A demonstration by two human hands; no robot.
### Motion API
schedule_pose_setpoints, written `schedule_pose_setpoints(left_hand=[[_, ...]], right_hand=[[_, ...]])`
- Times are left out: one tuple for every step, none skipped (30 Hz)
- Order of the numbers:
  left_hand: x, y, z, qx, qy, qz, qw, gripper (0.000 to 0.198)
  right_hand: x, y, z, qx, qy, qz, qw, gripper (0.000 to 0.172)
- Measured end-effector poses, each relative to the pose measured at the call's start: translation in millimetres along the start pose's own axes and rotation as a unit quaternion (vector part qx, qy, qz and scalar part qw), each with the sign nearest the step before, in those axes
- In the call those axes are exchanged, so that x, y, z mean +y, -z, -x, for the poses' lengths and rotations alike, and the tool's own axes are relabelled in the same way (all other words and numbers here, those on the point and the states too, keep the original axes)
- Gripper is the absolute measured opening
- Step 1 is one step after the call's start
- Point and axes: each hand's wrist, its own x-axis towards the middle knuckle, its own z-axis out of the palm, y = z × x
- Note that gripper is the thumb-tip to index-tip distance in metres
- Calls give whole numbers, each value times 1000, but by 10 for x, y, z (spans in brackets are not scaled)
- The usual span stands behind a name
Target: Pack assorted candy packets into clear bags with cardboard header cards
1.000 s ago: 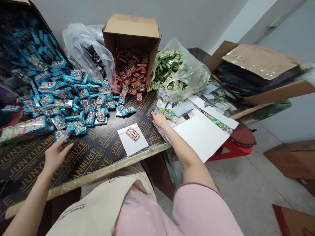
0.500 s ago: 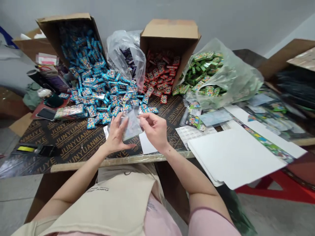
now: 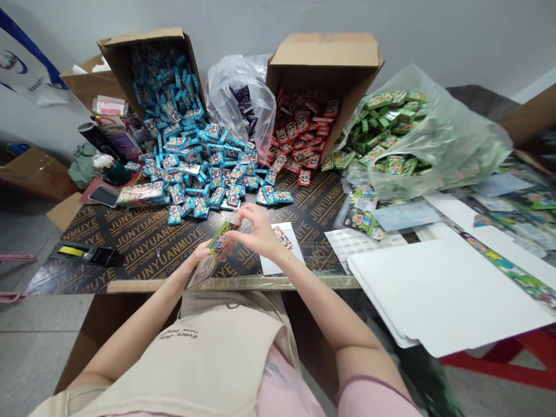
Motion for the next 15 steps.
schedule_pose_setpoints(left_hand=[[8,25,1,-3,4,-3,1000,73],[20,40,8,-5,4,-6,1000,75],[37,45,24,-5,0,-11,1000,74],[57,38,50,0,-7,-15,1000,70],[79,22,83,10,-16,-19,1000,64],[102,0,121,21,-23,-19,999,57],[122,-25,158,30,-23,-18,999,50],[138,-49,191,37,-16,-16,999,46],[148,-69,217,42,-4,-12,999,43],[150,-83,232,46,9,-8,999,41],[147,-90,238,53,18,-4,998,40],[138,-90,237,63,22,-2,998,39],[126,-86,229,79,21,0,997,38],[112,-77,220,100,18,2,995,37],[98,-66,210,123,17,3,992,36]], right_hand=[[16,-7,-1,-32,16,15,999,40],[36,-11,-1,-66,26,30,997,38],[60,-15,1,-96,30,44,994,37],[89,-18,3,-119,28,54,991,37],[119,-21,5,-135,23,59,989,39],[150,-26,7,-145,15,59,988,44],[179,-32,9,-155,8,54,986,50],[203,-40,11,-166,3,46,985,54],[221,-49,12,-175,-3,37,984,55],[232,-60,13,-178,-8,27,984,54],[237,-73,15,-174,-13,18,985,53],[237,-89,18,-163,-17,12,986,50],[235,-108,23,-139,-19,9,990,47],[235,-133,29,-98,-21,9,995,43],[240,-163,37,-45,-27,8,999,43]])
